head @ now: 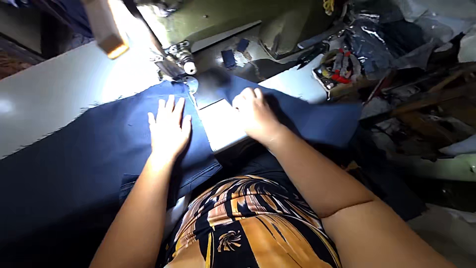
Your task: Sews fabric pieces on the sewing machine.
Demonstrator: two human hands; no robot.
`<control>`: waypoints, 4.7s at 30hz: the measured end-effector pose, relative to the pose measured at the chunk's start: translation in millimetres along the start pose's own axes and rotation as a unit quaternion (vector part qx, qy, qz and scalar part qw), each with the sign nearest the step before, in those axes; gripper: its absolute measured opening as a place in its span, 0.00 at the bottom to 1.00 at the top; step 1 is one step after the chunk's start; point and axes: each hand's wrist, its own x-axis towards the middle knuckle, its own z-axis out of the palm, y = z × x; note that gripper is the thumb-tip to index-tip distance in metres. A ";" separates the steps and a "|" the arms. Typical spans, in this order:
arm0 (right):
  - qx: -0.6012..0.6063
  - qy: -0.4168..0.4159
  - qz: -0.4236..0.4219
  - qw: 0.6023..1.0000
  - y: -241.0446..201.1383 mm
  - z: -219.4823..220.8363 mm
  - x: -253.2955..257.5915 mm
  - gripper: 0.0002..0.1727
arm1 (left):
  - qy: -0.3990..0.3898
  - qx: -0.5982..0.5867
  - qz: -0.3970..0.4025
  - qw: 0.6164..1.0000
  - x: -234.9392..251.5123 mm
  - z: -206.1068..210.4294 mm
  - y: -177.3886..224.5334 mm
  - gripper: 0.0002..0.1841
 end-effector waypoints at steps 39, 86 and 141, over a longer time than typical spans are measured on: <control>0.338 -0.050 -0.081 0.936 -84.2 50.1 35.9 0.24 | -0.076 -0.367 0.018 0.927 47.6 -53.4 -63.5 0.15; 0.146 0.078 -0.340 0.926 -51.0 78.9 -17.2 0.13 | -0.032 -0.139 0.103 0.984 58.7 -30.5 -53.4 0.24; 0.166 0.089 -0.323 0.927 -51.8 80.1 -17.2 0.15 | 0.085 -0.125 0.068 0.986 67.3 -15.9 -40.6 0.18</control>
